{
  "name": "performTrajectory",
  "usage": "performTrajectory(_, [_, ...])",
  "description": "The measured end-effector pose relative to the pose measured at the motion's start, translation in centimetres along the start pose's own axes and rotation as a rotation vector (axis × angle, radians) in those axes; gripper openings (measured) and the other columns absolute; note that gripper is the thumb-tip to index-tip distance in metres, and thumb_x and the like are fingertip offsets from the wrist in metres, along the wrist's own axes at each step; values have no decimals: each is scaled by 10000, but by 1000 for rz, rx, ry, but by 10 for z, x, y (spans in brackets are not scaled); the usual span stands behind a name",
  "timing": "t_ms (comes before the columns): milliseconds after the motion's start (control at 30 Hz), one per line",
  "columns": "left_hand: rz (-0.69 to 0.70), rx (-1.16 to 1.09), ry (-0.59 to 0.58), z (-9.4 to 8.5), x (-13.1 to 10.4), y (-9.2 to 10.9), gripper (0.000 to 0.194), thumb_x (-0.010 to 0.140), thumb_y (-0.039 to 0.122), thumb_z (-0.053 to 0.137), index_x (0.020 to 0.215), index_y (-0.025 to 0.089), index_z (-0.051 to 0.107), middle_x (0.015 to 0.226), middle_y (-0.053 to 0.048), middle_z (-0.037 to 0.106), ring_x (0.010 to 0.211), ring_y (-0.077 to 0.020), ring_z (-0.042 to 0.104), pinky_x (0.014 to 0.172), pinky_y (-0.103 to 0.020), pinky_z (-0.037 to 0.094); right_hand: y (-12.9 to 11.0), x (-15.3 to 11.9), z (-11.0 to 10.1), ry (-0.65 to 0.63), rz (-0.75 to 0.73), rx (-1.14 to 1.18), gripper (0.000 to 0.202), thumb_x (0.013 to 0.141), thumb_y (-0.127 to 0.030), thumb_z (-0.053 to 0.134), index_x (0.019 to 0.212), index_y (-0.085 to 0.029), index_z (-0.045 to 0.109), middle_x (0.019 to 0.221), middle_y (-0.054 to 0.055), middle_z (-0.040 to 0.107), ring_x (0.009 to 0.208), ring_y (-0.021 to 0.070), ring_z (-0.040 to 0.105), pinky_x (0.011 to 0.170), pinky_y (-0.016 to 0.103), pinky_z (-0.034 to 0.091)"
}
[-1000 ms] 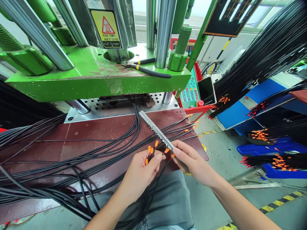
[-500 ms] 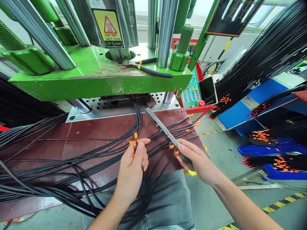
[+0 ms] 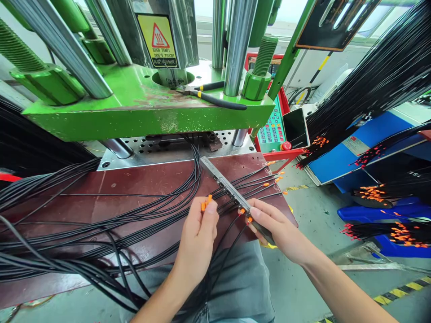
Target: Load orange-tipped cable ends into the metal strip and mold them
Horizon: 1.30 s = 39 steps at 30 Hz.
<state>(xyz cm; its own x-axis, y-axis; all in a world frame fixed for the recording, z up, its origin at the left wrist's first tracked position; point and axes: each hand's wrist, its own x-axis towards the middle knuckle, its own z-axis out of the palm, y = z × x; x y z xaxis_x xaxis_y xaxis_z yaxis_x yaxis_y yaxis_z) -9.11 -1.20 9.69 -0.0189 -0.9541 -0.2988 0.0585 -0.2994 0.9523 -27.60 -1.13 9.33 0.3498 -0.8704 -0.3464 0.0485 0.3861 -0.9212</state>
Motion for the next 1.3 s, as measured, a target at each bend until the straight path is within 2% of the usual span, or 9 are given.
performTrajectory(100, [5, -8, -33, 2, 1, 2, 338, 912, 552, 494, 861, 218, 492, 654, 67, 393, 452, -60, 254, 406, -180, 210, 0, -1, 0, 2, 0, 7, 336, 950, -516, 494, 932, -184, 546, 713, -33, 467, 528, 66, 388, 477, 195, 284])
performTrajectory(300, [136, 317, -71, 0, 4, -3, 280, 908, 437, 555, 770, 193, 560, 668, 33, 498, 617, -105, 417, 565, -204, 322, -1, -2, 1, -28, 5, 8, 332, 947, -524, 497, 961, -195, 548, 709, -39, 464, 530, 72, 376, 486, 200, 294])
performTrajectory(433, [126, 465, -119, 0, 5, 1, 280, 923, 427, 519, 780, 198, 597, 704, 18, 584, 631, -126, 469, 587, -227, 325, -1, -2, 0, -44, -3, -9, 328, 957, -514, 488, 963, -190, 536, 712, -42, 458, 532, 68, 370, 492, 202, 289])
performTrajectory(633, [274, 822, -51, 6, 4, 14, 238, 926, 283, 477, 718, 199, 557, 732, -10, 603, 674, -158, 517, 622, -259, 307, 1, -3, 2, -31, -7, -35, 342, 954, -533, 493, 1019, -198, 517, 671, -58, 407, 520, 73, 314, 472, 207, 250])
performTrajectory(767, [296, 987, -42, 9, 1, 18, 214, 926, 225, 450, 730, 203, 533, 755, -14, 599, 688, -166, 541, 627, -273, 301, 1, -3, 7, 5, -16, -44, 338, 947, -534, 499, 998, -200, 515, 642, -72, 337, 518, 77, 265, 465, 210, 235])
performTrajectory(1067, [239, 1118, -111, 9, 4, 28, 202, 922, 187, 430, 763, 207, 554, 806, -35, 643, 691, -187, 554, 622, -292, 290, 4, -2, 9, 24, -36, -181, 301, 975, -489, 462, 1054, -210, 543, 647, -65, 344, 518, 84, 273, 458, 220, 226])
performTrajectory(1300, [303, 1156, -70, 9, 3, 23, 199, 927, 189, 432, 774, 206, 559, 798, -33, 637, 707, -192, 582, 599, -287, 287, 4, -2, 10, 30, -62, -229, 294, 982, -482, 452, 1058, -220, 562, 682, -51, 382, 539, 90, 277, 479, 227, 248])
